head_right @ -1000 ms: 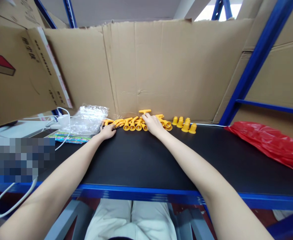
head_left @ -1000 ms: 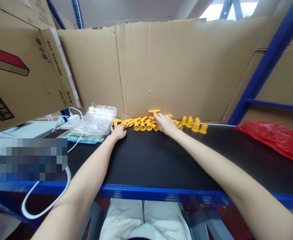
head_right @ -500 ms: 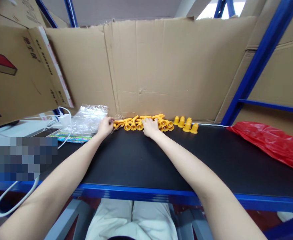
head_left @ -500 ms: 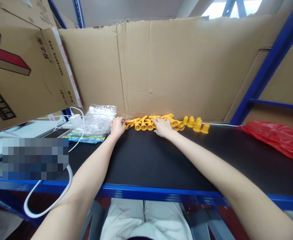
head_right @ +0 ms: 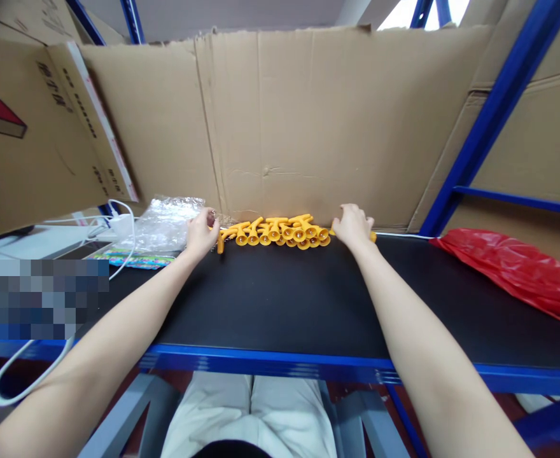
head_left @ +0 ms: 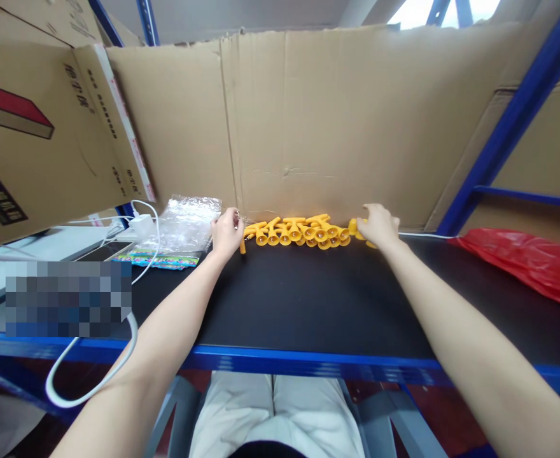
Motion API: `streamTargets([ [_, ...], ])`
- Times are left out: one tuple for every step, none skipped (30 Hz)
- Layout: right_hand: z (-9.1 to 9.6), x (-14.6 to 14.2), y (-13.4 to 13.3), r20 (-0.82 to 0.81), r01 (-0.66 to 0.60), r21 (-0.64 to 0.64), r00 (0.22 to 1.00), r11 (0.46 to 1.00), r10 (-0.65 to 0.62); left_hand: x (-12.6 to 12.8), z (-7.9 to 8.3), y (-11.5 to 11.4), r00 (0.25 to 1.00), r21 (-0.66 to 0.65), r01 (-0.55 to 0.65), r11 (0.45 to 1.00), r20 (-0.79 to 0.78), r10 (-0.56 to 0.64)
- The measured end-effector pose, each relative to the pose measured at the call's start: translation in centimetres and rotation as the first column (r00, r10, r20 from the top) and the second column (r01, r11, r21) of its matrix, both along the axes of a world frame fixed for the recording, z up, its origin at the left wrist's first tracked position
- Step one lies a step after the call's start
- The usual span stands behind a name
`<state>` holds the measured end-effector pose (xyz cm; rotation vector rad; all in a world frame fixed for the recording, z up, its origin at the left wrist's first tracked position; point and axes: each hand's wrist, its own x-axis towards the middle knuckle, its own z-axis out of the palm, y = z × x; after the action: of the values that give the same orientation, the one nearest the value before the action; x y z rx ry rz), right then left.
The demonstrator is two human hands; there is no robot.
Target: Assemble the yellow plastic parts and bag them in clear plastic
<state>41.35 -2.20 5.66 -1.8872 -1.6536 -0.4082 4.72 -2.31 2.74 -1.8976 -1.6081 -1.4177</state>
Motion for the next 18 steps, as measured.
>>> streamTargets([
  [-0.4, 0.7, 0.1, 0.010, 0.051, -0.044, 0.999, 0.998, -0.051, 0.0, -0.1, 0.1, 1.000, -0.003, 0.023, 1.000, -0.001, -0.023],
  [-0.9, 1.2, 0.2, 0.030, 0.095, -0.092, 0.995, 0.991, -0.093, 0.0, -0.2, 0.2, 0.999, -0.006, 0.047, 0.999, 0.001, -0.047],
  [-1.2, 1.6, 0.3, 0.058, 0.127, -0.145, 0.991, 0.981, -0.120, 0.0, -0.2, 0.3, 0.997, -0.010, 0.073, 0.997, 0.005, -0.073],
  [-1.5, 1.9, 0.3, 0.089, 0.157, -0.203, 0.986, 0.967, -0.141, 0.0, -0.3, 0.4, 0.995, -0.015, 0.098, 0.995, 0.011, -0.098],
  [-1.7, 2.1, 0.4, 0.122, 0.184, -0.262, 0.980, 0.947, -0.157, 0.0, -0.4, 0.5, 0.992, -0.022, 0.122, 0.992, 0.017, -0.122],
  [-1.9, 2.2, 0.5, 0.155, 0.211, -0.319, 0.973, 0.924, -0.168, 0.1, -0.4, 0.5, 0.990, -0.033, 0.141, 0.990, 0.027, -0.140],
  [-1.9, 2.1, 0.5, 0.184, 0.237, -0.367, 0.966, 0.899, -0.180, 0.1, -0.4, 0.6, 0.988, -0.048, 0.153, 0.987, 0.039, -0.151],
  [-1.8, 2.0, 0.5, 0.206, 0.259, -0.401, 0.960, 0.879, -0.189, 0.2, -0.5, 0.5, 0.986, -0.067, 0.159, 0.985, 0.054, -0.156],
  [-1.7, 1.8, 0.4, 0.220, 0.269, -0.423, 0.957, 0.865, -0.190, 0.2, -0.4, 0.5, 0.986, -0.090, 0.159, 0.983, 0.071, -0.153],
  [-1.4, 1.6, 0.4, 0.222, 0.265, -0.437, 0.958, 0.860, -0.182, 0.3, -0.4, 0.5, 0.986, -0.115, 0.155, 0.981, 0.086, -0.146],
  [-1.2, 1.3, 0.4, 0.214, 0.250, -0.442, 0.962, 0.861, -0.169, 0.3, -0.4, 0.4, 0.985, -0.140, 0.154, 0.978, 0.096, -0.141],
  [-1.0, 1.1, 0.3, 0.199, 0.227, -0.443, 0.968, 0.867, -0.151, 0.4, -0.4, 0.4, 0.985, -0.167, 0.156, 0.974, 0.100, -0.141],
  [-0.7, 0.9, 0.3, 0.181, 0.201, -0.442, 0.975, 0.874, -0.133, 0.4, -0.3, 0.3, 0.985, -0.196, 0.160, 0.967, 0.095, -0.144],
  [-0.6, 0.7, 0.3, 0.164, 0.173, -0.442, 0.980, 0.880, -0.110, 0.4, -0.3, 0.3, 0.985, -0.232, 0.164, 0.959, 0.085, -0.148],
  [-0.5, 0.5, 0.4, 0.149, 0.143, -0.444, 0.985, 0.884, -0.084, 0.4, -0.3, 0.2, 0.985, -0.274, 0.169, 0.947, 0.074, -0.155],
  [-0.4, 0.4, 0.4, 0.136, 0.111, -0.453, 0.989, 0.885, -0.055, 0.4, -0.3, 0.2, 0.984, -0.321, 0.177, 0.930, 0.066, -0.164],
  [-0.4, 0.3, 0.5, 0.121, 0.079, -0.467, 0.992, 0.881, -0.025, 0.4, -0.4, 0.1, 0.982, -0.372, 0.188, 0.909, 0.063, -0.177],
  [-0.5, 0.3, 0.6, 0.108, 0.047, -0.478, 0.994, 0.877, 0.006, 0.4, -0.5, 0.1, 0.979, -0.425, 0.205, 0.882, 0.069, -0.194],
])
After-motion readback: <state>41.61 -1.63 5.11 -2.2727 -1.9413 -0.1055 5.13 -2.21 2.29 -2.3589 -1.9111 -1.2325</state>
